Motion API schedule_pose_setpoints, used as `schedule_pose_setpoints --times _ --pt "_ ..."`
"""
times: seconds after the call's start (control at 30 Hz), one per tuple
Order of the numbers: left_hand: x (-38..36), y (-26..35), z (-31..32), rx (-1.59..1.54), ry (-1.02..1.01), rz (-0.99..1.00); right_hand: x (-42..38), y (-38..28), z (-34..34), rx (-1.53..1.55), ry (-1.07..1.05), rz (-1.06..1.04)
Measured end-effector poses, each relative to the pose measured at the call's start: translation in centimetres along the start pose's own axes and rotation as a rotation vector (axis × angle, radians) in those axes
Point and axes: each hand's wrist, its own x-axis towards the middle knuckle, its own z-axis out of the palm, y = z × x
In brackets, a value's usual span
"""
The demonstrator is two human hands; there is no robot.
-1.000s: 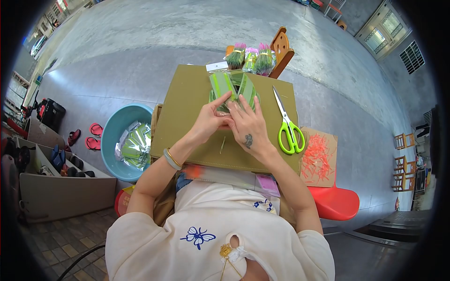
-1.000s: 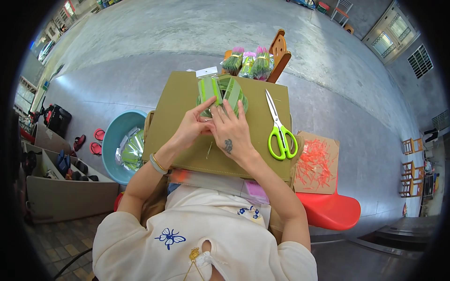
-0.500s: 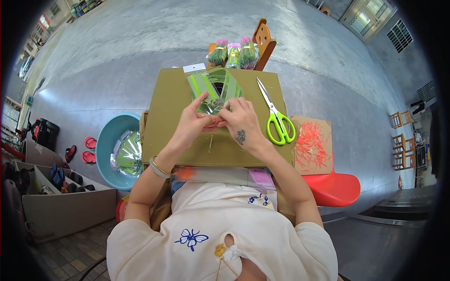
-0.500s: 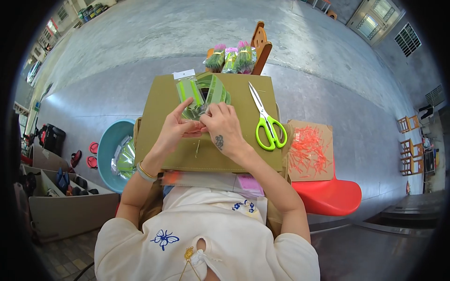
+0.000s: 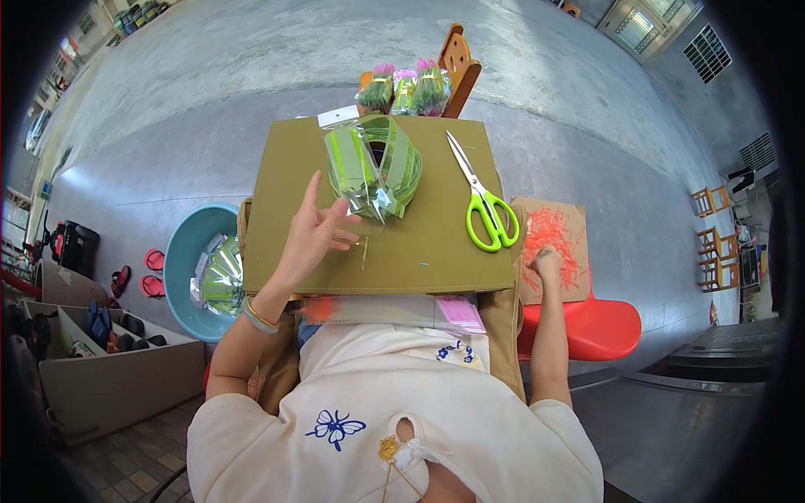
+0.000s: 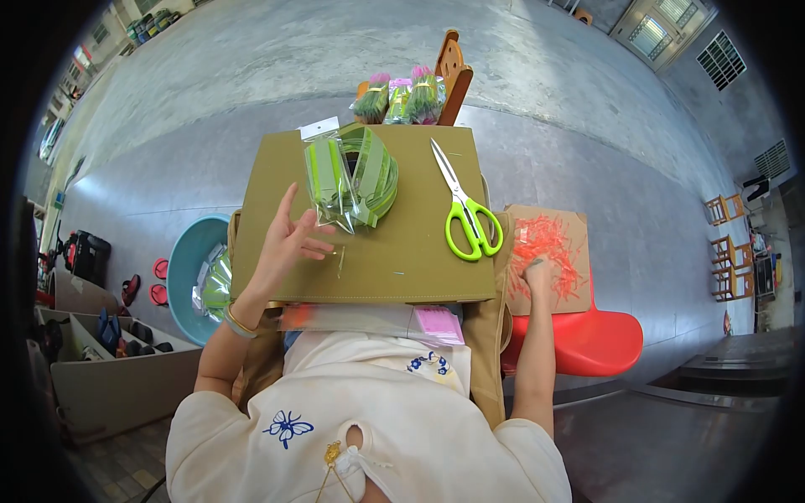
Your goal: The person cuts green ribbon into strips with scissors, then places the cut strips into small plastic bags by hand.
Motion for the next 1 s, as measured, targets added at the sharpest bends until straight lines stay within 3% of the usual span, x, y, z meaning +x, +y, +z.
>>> schedule_pose_setpoints --times 0.03,0.13,0.2,0.3,0.43,0.53,0.63,0.7,0.8,0.9,1.0 --pt "0.0 -0.3 -0.4 0.014 0.039 0.017 -1.3 -0.3 1.9 -0.084 0.054 0.022" --pt "-0.4 -0.5 -1.1 0.221 0.111 0.077 -4.2 0.0 4.5 0.142 0.118 0.083" --pt "0.0 -1.7 -1.6 0.538 0.220 0.388 -3.0 0.5 3.8 0.095 -0.166 0.044" --pt "0.5 -2.6 -0.6 0.812 0.284 0.727 -0.3 1.1 0.8 0.292 -0.353 0.255" --pt "1.8 -2.6 0.8 0.880 0.283 0.950 0.6 1.1 -5.2 0.458 -0.190 0.227" --pt "3.5 -3.3 0.7 0.848 0.329 1.083 -1.7 -2.0 -9.9 0.510 -0.118 0.034" --pt "3.7 -2.9 0.7 0.688 0.351 1.115 -4.2 -7.8 -12.1 0.936 0.070 -0.359" --pt "3.1 -2.3 0.7 0.672 0.337 1.157 -8.2 -14.0 -14.5 0.975 0.170 -0.531" --pt "1.6 -1.2 1.1 0.600 0.287 1.212 -14.7 -20.9 -16.1 1.069 0.135 -0.898" --pt "0.6 -1.3 1.7 0.482 0.237 1.182 -18.8 -24.9 -15.1 1.018 0.143 -1.323" --pt "0.1 -1.8 1.7 0.446 0.194 1.178 -19.1 -25.8 -13.2 0.822 0.280 -1.499"
